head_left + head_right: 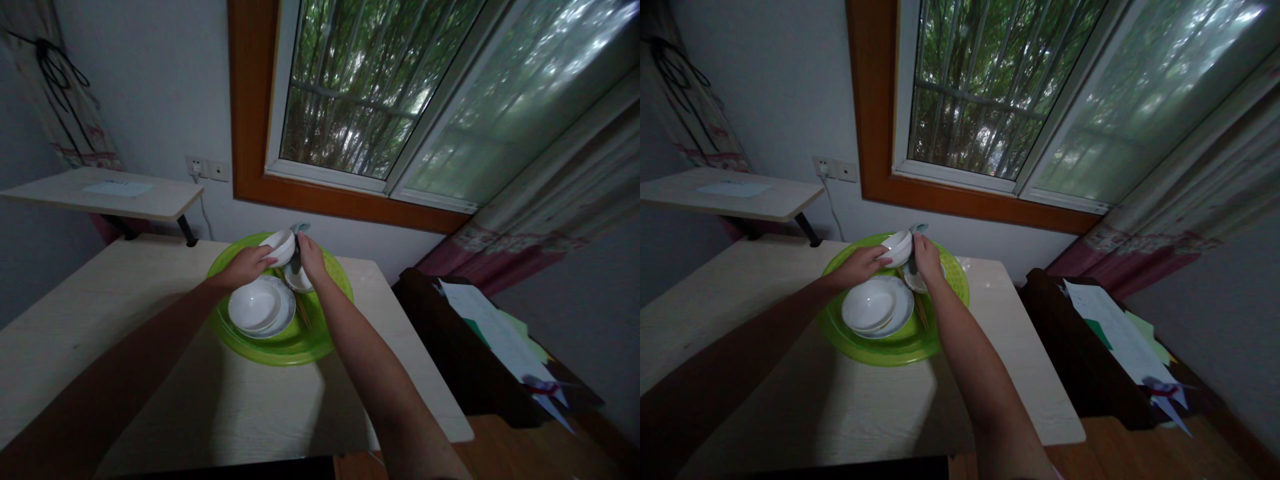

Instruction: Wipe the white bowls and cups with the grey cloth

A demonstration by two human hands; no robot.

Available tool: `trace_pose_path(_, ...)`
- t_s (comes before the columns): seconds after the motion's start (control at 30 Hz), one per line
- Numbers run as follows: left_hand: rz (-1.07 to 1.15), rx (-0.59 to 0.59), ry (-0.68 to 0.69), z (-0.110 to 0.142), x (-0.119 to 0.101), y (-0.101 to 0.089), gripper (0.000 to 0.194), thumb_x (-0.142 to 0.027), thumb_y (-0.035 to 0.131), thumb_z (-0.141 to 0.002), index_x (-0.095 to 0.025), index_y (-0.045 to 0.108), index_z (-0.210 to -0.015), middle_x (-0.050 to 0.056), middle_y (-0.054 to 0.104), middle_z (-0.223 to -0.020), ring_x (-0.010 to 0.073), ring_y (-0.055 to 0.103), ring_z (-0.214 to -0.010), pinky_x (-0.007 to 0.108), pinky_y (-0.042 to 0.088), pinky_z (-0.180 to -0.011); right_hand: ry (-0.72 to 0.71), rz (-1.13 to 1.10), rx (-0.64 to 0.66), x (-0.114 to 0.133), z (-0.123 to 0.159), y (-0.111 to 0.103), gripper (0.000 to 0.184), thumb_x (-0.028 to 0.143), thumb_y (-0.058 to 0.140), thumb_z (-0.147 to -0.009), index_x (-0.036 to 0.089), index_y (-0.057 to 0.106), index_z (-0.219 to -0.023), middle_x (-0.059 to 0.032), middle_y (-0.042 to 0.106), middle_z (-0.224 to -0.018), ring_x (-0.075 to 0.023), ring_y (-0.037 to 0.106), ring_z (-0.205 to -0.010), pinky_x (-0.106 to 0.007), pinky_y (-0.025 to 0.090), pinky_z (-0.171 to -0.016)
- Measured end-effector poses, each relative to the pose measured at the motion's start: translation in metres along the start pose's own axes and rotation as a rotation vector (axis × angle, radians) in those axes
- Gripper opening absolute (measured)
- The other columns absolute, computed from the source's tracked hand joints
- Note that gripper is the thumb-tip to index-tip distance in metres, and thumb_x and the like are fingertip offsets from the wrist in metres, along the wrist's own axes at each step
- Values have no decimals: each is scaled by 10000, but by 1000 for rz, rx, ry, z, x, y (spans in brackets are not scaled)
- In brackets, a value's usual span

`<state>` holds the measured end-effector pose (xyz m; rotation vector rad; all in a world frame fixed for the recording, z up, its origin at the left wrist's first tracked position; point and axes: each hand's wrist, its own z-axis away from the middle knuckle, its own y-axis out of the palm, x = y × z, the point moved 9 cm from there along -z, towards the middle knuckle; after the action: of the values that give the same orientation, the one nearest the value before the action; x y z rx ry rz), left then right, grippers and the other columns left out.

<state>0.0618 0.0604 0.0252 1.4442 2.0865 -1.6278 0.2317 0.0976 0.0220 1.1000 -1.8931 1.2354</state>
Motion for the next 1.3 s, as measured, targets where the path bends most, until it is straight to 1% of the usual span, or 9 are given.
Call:
trace_pose_path(0.2,645,-94,-232,-1,22,-10,350,-462,671,-805,-139,643,-936,37,670,-823,174,619,-741,277,478,-694,-326,-40,41,33,7,8,350,438,455,-969,198,707,-932,-49,714,-1001,-188,620,-941,-311,462,-898)
trace_pose_path(0.3,825,-123,-286,0,30,-12,352,-428,730,-758,-131,634,-920,25,665,-789,142,603,-681,256,472,-660,-519,-12,62,53,16,8,240,352,540,-955,261,727,-1075,-51,688,-1214,-200,592,-1140,-373,404,-1037)
trace_pose_path(0.43,989,-143,-338,1,39,-8,289,-345,762,-716,-139,619,-859,18,649,-726,129,590,-625,246,455,-607,-622,48,112,70,28,13,194,296,615,-926,303,746,-1069,-40,679,-1202,-197,583,-1144,-393,416,-1039)
trace_pose_path(0.57,1080,-112,-377,1,39,-3,288,-288,787,-677,-136,612,-847,10,642,-701,127,588,-603,246,452,-588,-609,37,99,72,30,15,181,292,631,-913,277,751,-1049,-54,662,-1111,-184,600,-1080,-353,462,-989)
trace_pose_path(0.7,1093,-106,-395,4,33,-5,299,-319,793,-695,-123,626,-846,25,663,-731,134,612,-638,246,464,-611,-438,18,-24,50,14,5,186,304,606,-921,209,744,-1002,-67,668,-994,-180,621,-961,-319,494,-902)
trace_pose_path(0.8,1113,-102,-411,5,34,-5,285,-310,787,-707,-131,622,-855,27,673,-734,152,627,-641,265,478,-619,-340,63,-30,37,8,1,192,320,604,-917,193,735,-978,-67,672,-954,-184,619,-924,-317,496,-879)
trace_pose_path(1.07,1212,-177,-402,0,53,-6,134,-193,712,-766,-102,645,-837,55,672,-724,142,611,-642,261,481,-632,-594,46,197,72,34,25,151,271,627,-908,257,748,-998,-57,647,-1100,-186,591,-1083,-349,462,-991)
trace_pose_path(1.2,1273,-104,-422,-2,51,1,60,-130,655,-797,-113,658,-854,53,685,-776,145,615,-698,271,497,-683,-597,53,129,71,33,19,148,293,632,-911,237,742,-994,-59,653,-1061,-188,589,-1058,-351,448,-989)
trace_pose_path(1.3,1267,-96,-461,-2,54,5,41,-155,664,-797,-126,667,-827,57,689,-777,149,611,-692,285,509,-691,-489,85,34,53,21,11,175,320,612,-920,208,721,-1000,-64,658,-1025,-191,586,-1026,-345,447,-967)
